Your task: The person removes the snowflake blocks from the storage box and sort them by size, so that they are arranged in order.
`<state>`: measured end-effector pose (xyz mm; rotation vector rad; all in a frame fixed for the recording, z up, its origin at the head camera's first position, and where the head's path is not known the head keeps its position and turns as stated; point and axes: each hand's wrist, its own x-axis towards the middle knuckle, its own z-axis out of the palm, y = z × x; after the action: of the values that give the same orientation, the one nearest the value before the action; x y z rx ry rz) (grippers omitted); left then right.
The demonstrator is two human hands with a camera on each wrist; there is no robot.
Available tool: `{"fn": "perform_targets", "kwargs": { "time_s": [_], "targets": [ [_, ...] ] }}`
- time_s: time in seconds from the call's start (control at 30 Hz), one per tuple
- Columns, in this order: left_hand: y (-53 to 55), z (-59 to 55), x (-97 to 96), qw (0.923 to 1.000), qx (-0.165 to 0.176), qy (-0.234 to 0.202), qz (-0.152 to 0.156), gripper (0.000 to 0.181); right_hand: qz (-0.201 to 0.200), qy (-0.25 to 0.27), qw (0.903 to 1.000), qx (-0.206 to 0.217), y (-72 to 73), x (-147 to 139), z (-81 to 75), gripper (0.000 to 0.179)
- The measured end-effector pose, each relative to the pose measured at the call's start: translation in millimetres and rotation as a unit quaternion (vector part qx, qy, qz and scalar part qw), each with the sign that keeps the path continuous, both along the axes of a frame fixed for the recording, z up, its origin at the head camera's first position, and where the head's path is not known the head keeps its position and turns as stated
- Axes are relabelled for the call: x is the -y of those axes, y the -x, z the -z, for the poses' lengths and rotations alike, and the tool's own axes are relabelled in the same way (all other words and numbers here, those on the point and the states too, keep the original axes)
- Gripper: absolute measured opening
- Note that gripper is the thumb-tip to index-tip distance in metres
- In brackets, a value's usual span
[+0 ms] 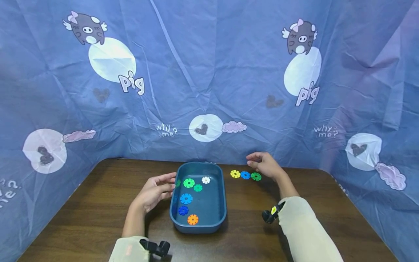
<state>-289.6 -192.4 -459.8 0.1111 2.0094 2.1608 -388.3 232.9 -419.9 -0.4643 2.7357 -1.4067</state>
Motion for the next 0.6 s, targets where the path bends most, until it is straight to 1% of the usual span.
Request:
{"fn": "perform_targets", "kwargs": {
  "time_s": [0.17, 0.33, 0.4, 0.6],
  "targets": [
    [-0.2, -1.1, 0.1, 1.0, 0.001, 0.002, 0.002, 0.054, -0.028, -0.051, 0.9972, -0.047, -7.7, 19.3, -15.4, 0.028],
    [0.2, -1.1, 0.3, 1.0, -0.001, 0.0, 0.004, 0.055, -0.062, -0.083, 0.9912, -0.082, -16.7, 39.3, -25.0, 0.024],
    [0.6, -0.7, 0.5, 1.0, 0.0, -0.002, 0.003, 0.055, -0.079, -0.098, 0.9873, -0.096, -19.2, 48.5, -26.2, 0.023],
    [0.3, -0.8, 0.9, 1.0, -0.001, -0.003, 0.005, 0.055, -0.129, -0.151, 0.9686, -0.15, -27.1, 76.6, -25.0, 0.022]
  ]
}}
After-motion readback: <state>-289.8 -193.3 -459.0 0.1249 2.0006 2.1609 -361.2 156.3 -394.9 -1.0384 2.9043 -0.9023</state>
